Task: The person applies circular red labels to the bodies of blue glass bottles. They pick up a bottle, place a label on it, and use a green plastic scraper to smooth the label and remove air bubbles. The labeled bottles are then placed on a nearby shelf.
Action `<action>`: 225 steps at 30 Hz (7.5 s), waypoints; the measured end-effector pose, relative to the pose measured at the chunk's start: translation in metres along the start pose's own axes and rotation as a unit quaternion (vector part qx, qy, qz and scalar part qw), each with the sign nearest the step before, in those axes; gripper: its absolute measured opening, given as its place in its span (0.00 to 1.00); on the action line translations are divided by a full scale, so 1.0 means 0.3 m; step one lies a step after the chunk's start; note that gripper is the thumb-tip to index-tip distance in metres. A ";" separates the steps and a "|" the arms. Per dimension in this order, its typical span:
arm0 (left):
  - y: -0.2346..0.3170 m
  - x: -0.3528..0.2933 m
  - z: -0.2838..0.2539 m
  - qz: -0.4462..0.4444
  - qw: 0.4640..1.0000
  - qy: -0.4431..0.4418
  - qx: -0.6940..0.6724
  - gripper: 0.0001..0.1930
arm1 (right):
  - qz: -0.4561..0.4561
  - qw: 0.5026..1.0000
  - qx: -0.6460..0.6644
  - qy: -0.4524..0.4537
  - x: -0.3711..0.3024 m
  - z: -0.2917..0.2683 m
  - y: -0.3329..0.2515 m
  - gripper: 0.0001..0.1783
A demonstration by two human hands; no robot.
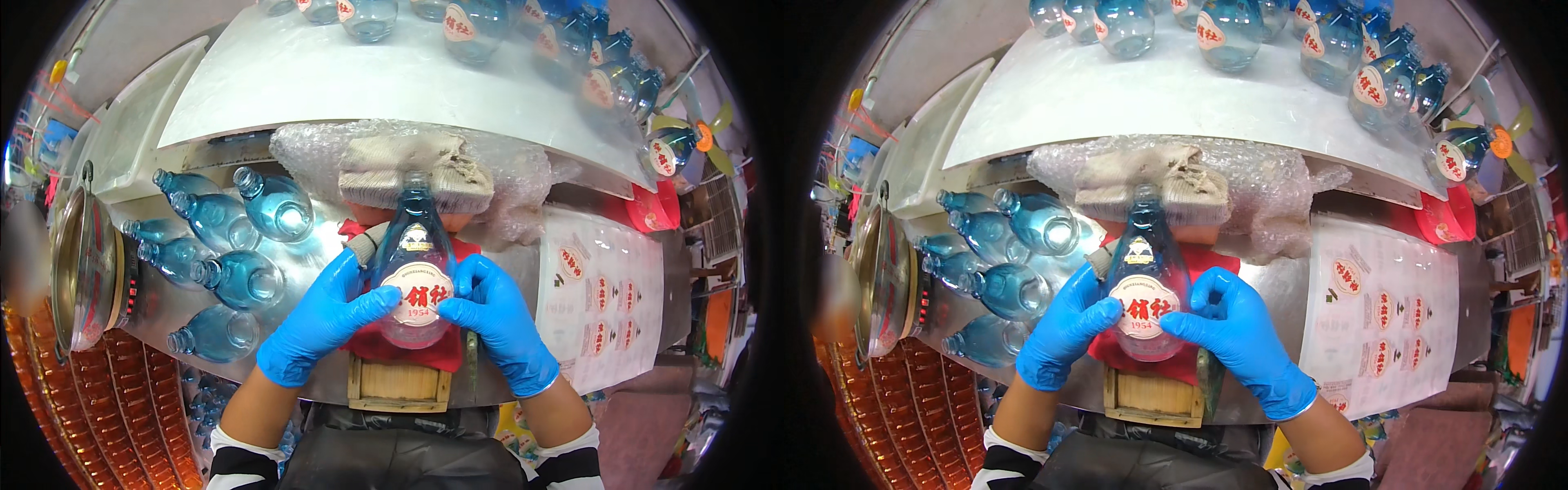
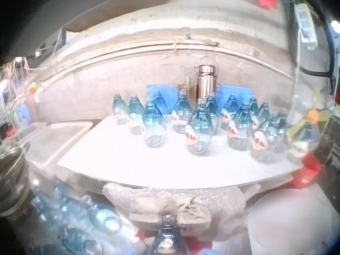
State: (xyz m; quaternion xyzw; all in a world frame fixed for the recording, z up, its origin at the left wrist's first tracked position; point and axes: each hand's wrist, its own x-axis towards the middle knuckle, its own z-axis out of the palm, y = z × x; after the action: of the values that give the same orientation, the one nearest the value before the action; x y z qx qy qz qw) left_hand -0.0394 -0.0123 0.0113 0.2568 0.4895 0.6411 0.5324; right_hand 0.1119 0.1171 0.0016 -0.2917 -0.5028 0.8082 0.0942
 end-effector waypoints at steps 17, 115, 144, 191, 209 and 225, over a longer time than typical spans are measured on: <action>0.094 0.102 0.055 -0.089 0.982 0.163 -0.008 0.15 | 0.024 0.994 -0.080 0.068 0.061 0.045 -0.078 0.18; -0.053 -0.013 -0.010 0.055 0.998 0.023 -0.023 0.33 | -0.020 0.998 -0.007 -0.053 0.031 -0.028 -0.009 0.12; -0.074 -0.004 -0.037 0.065 0.998 0.027 0.003 0.31 | -0.007 0.983 0.126 0.137 0.012 -0.033 0.012 0.19; 0.044 0.048 0.070 0.007 0.991 0.133 0.024 0.22 | -0.271 0.929 -0.197 0.155 0.112 0.045 -0.283 0.07; 0.011 0.071 0.042 -0.032 0.993 0.099 -0.052 0.20 | 0.101 0.994 -0.052 -0.011 0.088 0.027 -0.190 0.12; 0.034 0.062 0.042 -0.059 0.992 0.103 -0.032 0.20 | 0.051 0.996 -0.076 0.014 0.101 0.042 -0.166 0.13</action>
State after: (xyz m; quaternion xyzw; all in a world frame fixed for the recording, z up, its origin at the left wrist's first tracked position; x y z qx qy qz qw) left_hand -0.0386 0.0100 0.0217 0.1427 0.5352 0.6472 0.5237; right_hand 0.0731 0.1449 0.0373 -0.3345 -0.5462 0.7671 0.0374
